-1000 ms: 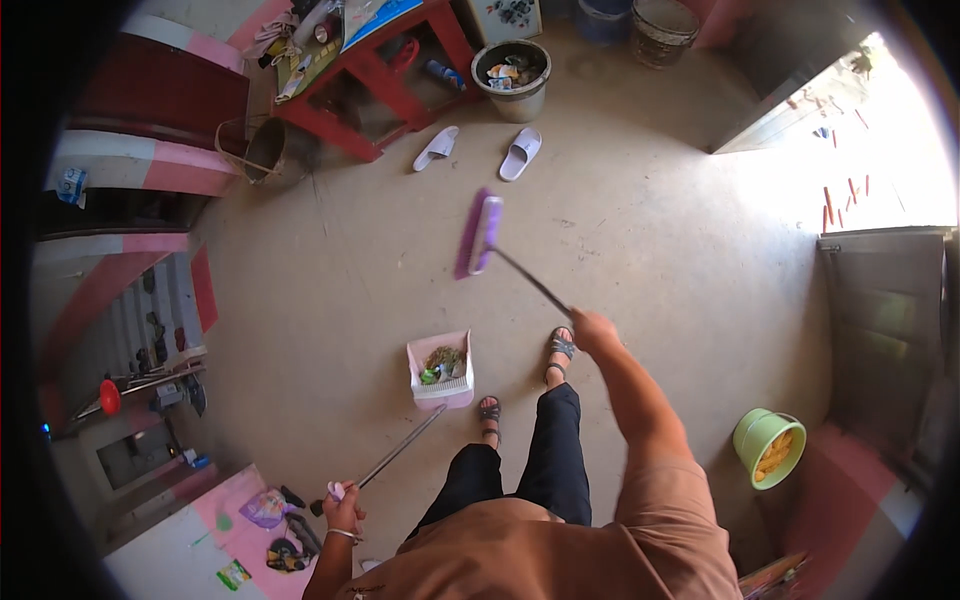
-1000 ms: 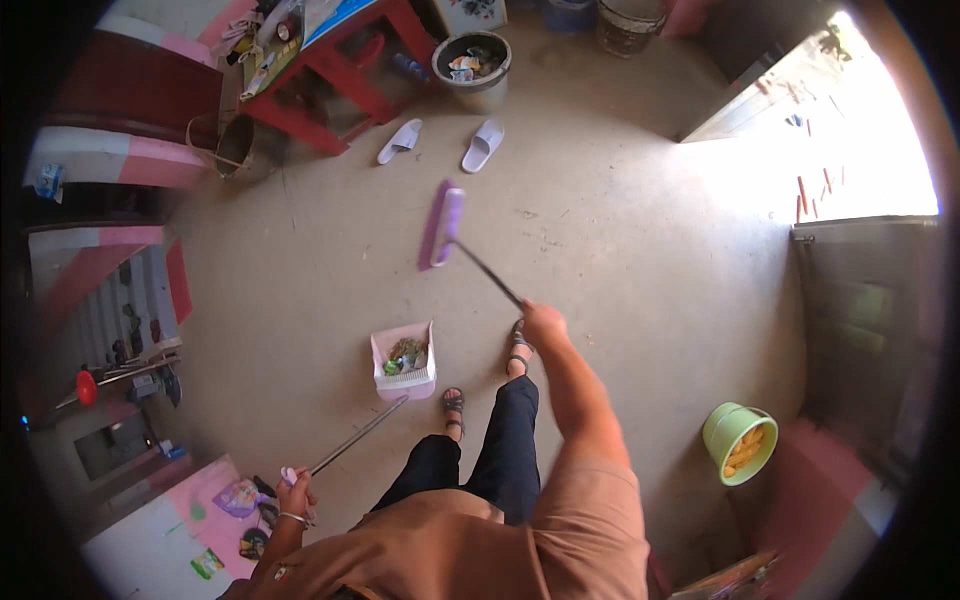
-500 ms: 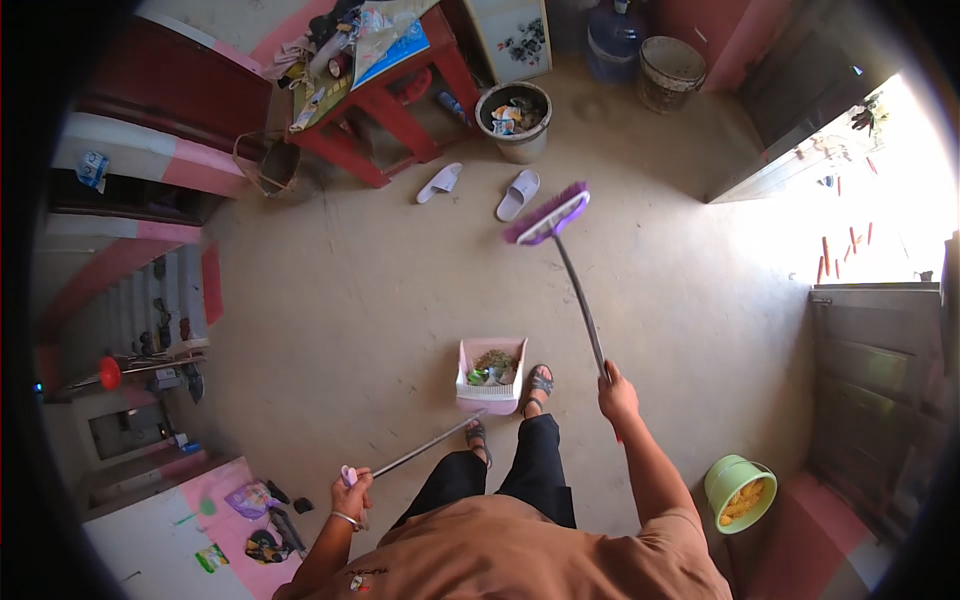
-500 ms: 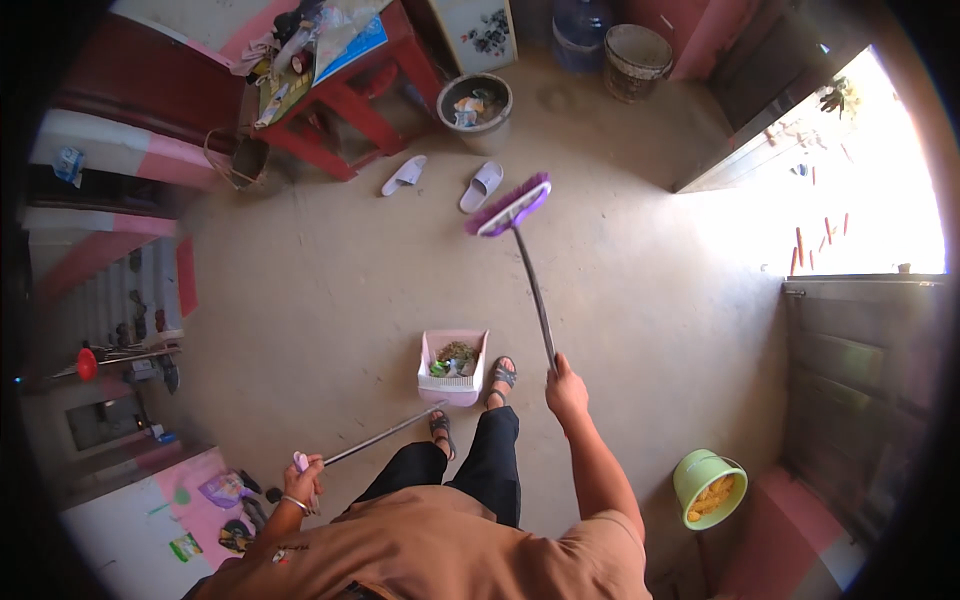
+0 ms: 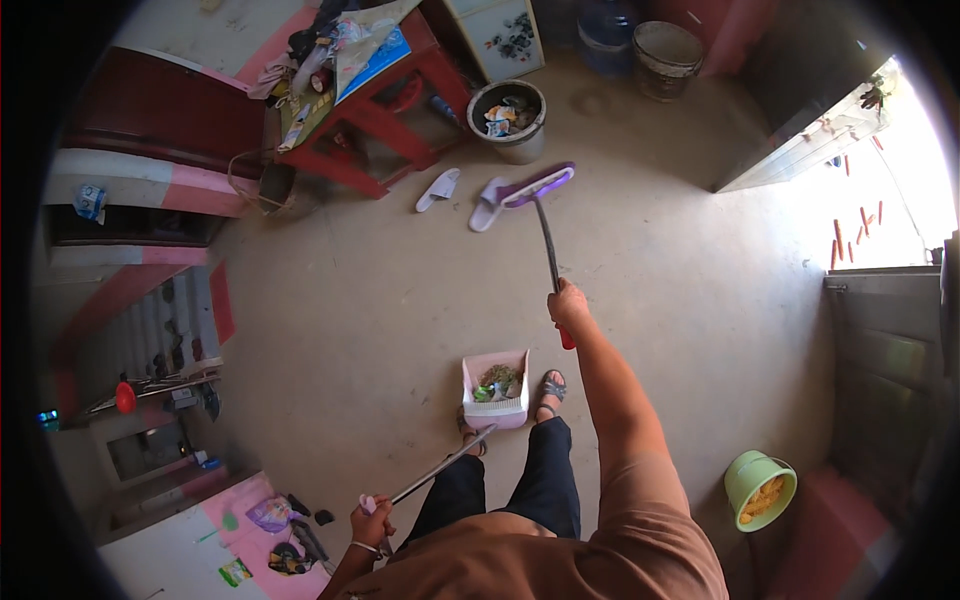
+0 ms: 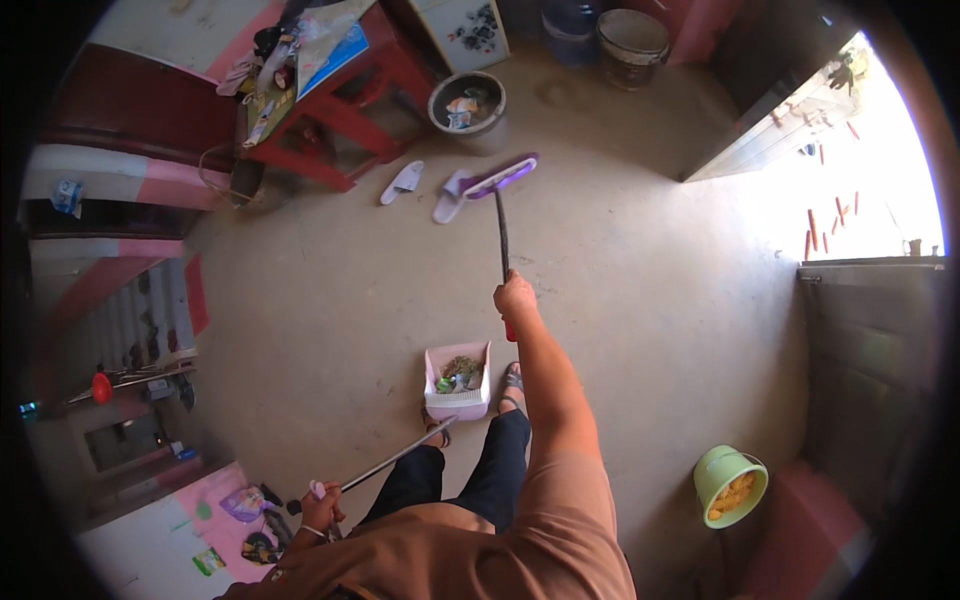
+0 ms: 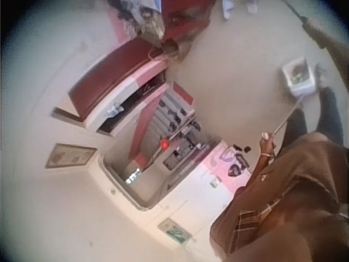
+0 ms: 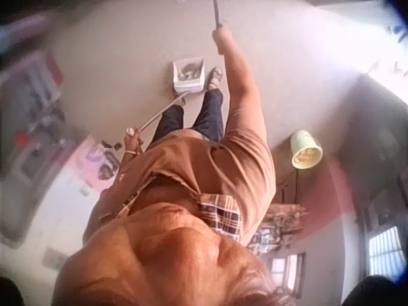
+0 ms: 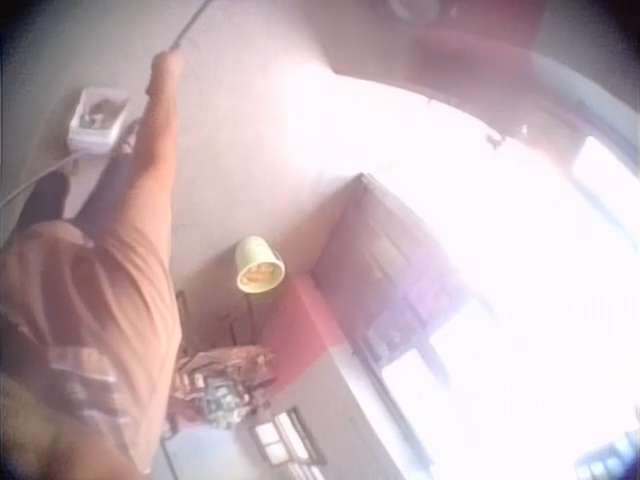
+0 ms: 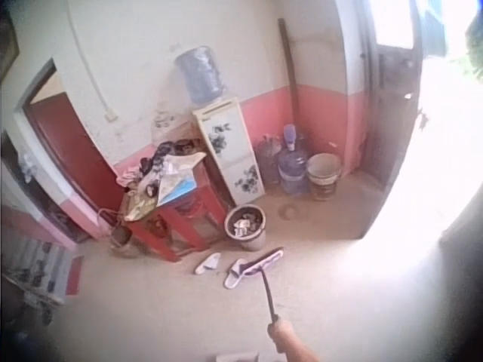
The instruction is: The person opens the door to retrieve a broom and a dustpan from outside. They sweep debris off the floor into the dustpan using the broom, set the broom and dustpan down, and pick up a bucket.
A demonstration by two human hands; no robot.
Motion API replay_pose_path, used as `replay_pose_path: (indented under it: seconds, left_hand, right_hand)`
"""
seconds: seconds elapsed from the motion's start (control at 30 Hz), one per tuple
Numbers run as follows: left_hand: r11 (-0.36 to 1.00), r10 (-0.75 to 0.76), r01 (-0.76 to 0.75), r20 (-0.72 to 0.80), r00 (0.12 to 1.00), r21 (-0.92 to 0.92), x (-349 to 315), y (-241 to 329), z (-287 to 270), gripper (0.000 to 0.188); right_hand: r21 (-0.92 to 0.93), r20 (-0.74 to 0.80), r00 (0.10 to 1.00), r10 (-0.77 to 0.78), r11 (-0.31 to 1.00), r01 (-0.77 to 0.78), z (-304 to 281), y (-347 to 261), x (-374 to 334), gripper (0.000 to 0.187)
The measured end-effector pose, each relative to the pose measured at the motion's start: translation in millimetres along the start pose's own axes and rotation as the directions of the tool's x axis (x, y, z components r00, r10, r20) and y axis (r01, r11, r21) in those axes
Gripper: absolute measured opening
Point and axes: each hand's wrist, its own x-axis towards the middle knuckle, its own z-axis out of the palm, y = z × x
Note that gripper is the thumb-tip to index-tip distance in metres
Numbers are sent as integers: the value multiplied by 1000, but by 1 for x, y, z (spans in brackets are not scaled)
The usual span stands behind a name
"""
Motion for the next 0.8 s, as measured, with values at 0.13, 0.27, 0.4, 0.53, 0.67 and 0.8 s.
replay_pose_path:
  seconds: [0.13,0.27,0.4,0.53,0.67,0.8]
  left_hand:
    - [995,24,-25,10,1000,100,17,4,-4,24]
    - [984,86,-88,16,996,152,29,3,-10,22]
    - [989,78,-77,0,997,126,37,-1,-14,21]
    - [983,131,-132,16,991,128,47,2,-14,22]
    - [967,155,-161,45,987,197,54,11,-7,24]
    - [953,184,-196,74,980,229,50,23,0,26]
  right_hand:
    - [-84,34,998,52,995,-49,-16,29,6,39]
    - [-159,0,1000,1,987,-1,-7,88,-30,34]
    - [-227,-15,992,123,966,-124,16,171,-173,46]
    - [-71,85,958,274,961,-269,6,195,-294,44]
    - [167,110,945,307,932,-322,-20,176,-317,48]
    - [128,-259,965,-48,988,83,-38,150,-180,45]
